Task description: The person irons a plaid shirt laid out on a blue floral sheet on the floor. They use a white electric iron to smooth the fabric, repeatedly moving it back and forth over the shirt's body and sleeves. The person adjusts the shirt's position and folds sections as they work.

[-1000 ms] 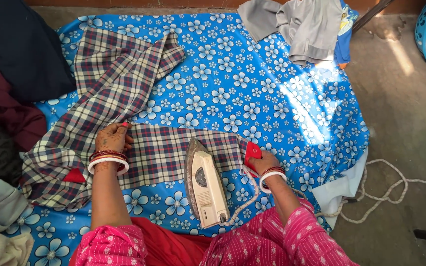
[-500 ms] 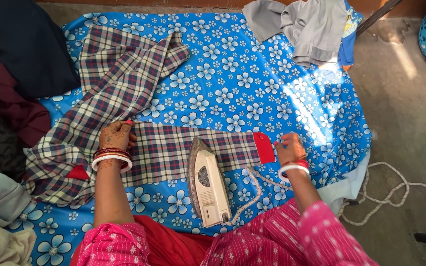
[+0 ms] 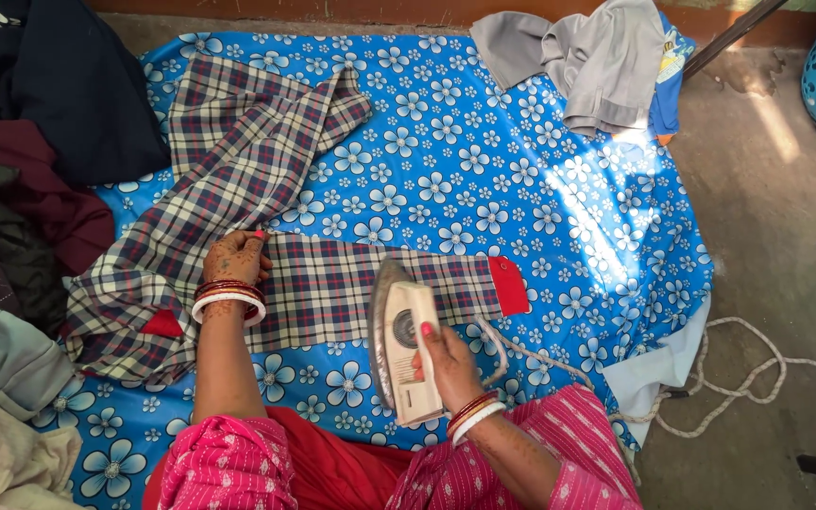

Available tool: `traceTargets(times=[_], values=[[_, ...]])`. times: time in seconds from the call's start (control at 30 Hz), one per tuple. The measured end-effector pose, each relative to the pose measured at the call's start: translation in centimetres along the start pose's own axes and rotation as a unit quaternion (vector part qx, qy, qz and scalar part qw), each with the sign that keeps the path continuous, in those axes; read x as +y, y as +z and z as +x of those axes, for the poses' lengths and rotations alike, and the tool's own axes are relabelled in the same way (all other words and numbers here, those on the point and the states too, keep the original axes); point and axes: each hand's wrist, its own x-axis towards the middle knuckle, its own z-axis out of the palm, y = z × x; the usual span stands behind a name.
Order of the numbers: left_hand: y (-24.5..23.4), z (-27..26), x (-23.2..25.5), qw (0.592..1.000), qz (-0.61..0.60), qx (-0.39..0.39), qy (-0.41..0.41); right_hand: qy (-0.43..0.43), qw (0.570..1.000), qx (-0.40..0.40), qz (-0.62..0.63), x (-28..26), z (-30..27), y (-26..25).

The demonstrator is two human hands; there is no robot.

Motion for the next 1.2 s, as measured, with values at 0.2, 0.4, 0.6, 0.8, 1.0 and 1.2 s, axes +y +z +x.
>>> traceTargets(times=[0.2,0.4,0.6,0.8,1.0,1.2], values=[[-0.1,-0.3,0.1,1.000,0.007,0.010,-0.001,-0.022,0.990,0.104,-0.093,-0.4,3.2,-1.6],[-0.1,-0.4,0.5,1.000,0.009,0.010,-0.008,0.002,0.988,0.123,-0.095,0.6,1.5,-3.5],[0.0,-0.6,0.5,1.000,0.016,0.009,-0.004,-0.062,0.977,0.166,-0.119,-0.1,4.3,-5.6],[-0.2,-0.4,0.0,1.000,0.015,0.010,0.002,0.005,0.972,0.207,-0.114,0.7,2.4,-9.3],[0.0,-0.3,0.4,0.999,0.033,0.015,0.000,0.008,0.972,0.190,-0.135,1.0,2.3,-9.9],[-0.1,-0.3,0.0,1.000,0.027,0.013,0.003,-0.004,0.970,0.215,-0.117,1.7,2.2,-10.5]])
